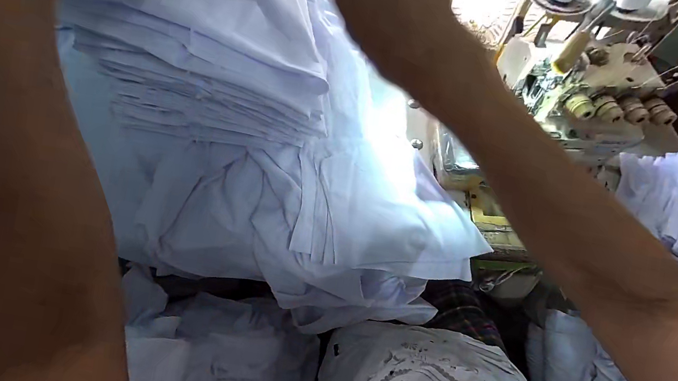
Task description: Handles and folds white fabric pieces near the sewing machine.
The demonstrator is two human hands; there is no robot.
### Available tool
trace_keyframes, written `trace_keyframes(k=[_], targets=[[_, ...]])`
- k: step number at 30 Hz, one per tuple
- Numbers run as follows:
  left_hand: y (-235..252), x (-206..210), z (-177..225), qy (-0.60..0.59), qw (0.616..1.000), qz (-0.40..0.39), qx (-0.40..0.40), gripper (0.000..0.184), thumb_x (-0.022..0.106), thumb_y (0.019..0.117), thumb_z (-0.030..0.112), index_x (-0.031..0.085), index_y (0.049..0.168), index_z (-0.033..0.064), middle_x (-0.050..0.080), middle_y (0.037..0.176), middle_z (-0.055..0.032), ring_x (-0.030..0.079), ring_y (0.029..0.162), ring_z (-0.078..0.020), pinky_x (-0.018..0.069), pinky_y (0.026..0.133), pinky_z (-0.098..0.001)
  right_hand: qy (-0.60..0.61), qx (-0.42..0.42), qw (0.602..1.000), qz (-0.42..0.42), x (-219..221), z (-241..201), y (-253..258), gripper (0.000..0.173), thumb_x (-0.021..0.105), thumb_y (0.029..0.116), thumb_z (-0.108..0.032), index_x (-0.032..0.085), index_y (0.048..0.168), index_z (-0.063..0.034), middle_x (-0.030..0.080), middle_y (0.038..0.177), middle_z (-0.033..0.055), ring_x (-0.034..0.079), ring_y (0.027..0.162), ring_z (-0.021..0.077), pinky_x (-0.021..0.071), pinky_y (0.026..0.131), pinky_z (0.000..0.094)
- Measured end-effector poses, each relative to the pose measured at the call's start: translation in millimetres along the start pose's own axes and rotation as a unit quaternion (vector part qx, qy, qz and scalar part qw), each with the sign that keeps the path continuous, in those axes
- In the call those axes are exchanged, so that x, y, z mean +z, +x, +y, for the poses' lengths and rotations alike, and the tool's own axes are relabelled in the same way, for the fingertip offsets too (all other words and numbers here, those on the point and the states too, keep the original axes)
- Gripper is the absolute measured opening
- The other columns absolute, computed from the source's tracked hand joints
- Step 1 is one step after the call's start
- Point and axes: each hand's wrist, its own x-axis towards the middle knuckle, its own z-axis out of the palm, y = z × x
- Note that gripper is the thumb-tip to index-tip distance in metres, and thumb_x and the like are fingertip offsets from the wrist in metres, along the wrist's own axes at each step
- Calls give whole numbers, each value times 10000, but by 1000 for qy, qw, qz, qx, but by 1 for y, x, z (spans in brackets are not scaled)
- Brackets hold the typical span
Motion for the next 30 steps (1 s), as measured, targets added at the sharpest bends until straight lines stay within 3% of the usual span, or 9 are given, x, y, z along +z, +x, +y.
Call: trace_keyframes(k=[2,4,6,9,15,19,23,26,30], targets=[[-29,31,-8,18,999,-1,-51,553,602,991,474,627,1314,26,605,1245,-378,535,1208,-605,322,939,-848,58,96,980,-168,-19,-82,19,296,480,1025,-29,682,1242,-18,731,930,179,714,962,347,417,1071,560],[-54,62,-11,24,994,14,-102,598,505,1026,487,601,1311,-30,559,1304,-410,455,1288,-646,249,973,-883,111,95,965,-220,-3,-116,-2,306,471,1018,17,661,1258,7,738,1030,205,700,1069,368,347,1158,562],[-63,79,-12,37,990,38,-130,680,458,1009,505,585,1260,-113,518,1333,-446,371,1344,-669,141,1013,-897,124,66,965,-220,7,-126,-27,291,461,1020,15,665,1226,33,718,1187,214,666,1188,382,458,1061,535],[-69,94,-12,55,986,93,-127,701,448,982,516,578,1250,-119,514,1358,-428,360,1367,-650,120,1044,-874,160,27,967,-195,-10,-132,-64,286,466,1023,-1,681,1210,19,660,1349,200,636,1260,364,508,1006,507],[-70,109,-12,92,966,230,-68,493,445,1021,430,645,1137,-5,652,1191,-291,555,1212,-543,226,1030,-822,246,-18,937,-249,-61,-145,-191,97,648,915,-27,732,943,-65,703,891,103,686,789,274,555,642,405],[-122,109,38,73,951,300,5,346,439,1071,369,696,1189,170,701,1100,-122,656,1028,-342,441,899,-596,204,30,949,-240,-64,-155,-238,127,641,941,-132,750,942,-67,701,931,103,666,791,263,526,640,383],[-170,89,164,-117,972,202,14,312,487,1051,148,685,1153,-71,697,1046,-276,678,945,-382,516,850,-520,159,33,965,-207,-56,-166,-244,116,652,934,-124,742,981,-68,691,921,97,652,784,260,529,678,377],[-183,124,178,-191,976,99,32,197,586,1004,71,704,1096,-57,707,974,-220,683,801,-336,553,750,-500,181,63,957,-217,-56,-167,-235,66,666,897,-64,725,902,-34,670,845,115,654,731,277,535,626,388],[-195,165,176,-216,976,-16,23,123,657,954,9,737,1039,-31,703,944,-190,671,743,-334,545,692,-537,291,161,885,-326,-69,-154,-217,66,719,884,-55,716,880,11,660,827,162,680,768,326,547,663,465]])
